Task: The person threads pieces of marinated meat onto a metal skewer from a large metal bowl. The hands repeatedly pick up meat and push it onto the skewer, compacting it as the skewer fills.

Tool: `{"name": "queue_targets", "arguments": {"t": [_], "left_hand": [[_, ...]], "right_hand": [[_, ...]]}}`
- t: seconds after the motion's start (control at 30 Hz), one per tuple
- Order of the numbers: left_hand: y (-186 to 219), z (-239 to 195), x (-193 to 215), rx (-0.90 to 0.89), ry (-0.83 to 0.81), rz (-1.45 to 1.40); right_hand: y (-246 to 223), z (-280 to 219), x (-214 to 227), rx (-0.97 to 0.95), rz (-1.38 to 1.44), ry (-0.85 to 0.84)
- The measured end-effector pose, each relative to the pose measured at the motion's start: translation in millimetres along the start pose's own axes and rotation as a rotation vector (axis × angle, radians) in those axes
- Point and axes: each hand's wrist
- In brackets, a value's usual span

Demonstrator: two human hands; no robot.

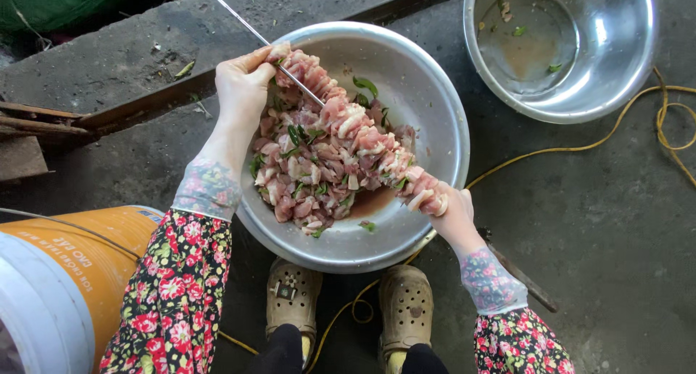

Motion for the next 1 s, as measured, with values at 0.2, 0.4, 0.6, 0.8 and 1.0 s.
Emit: {"name": "queue_targets", "arguments": {"t": [0.2, 0.4, 0.6, 0.8, 1.0], "left_hand": [[0, -10, -12, 0.062, -0.004, 0.090], [1, -3, -8, 0.008, 0.021, -0.212], [17, 2, -15, 0.411, 0.181, -0.509], [7, -1, -41, 0.535, 0.230, -0.681], [0, -56, -83, 0.564, 0.297, -0.735]], "right_hand": [[0, -2, -1, -0.018, -0.074, -0.019], [-5, -1, 3, 0.017, -0.018, 0.009], [-11, -4, 9, -0.001, -0.038, -0.041], [-2, -2, 3, -0.017, -0.088, -0.028], [4, 0, -1, -0.060, 0.013, -0.065]]}}
Point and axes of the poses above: each hand's wrist, its own z-axis towards the middle knuckle, its own x-axis out of the back of the hand, y = z × x, and after that the axes turned 14 degrees about -x, right-handed
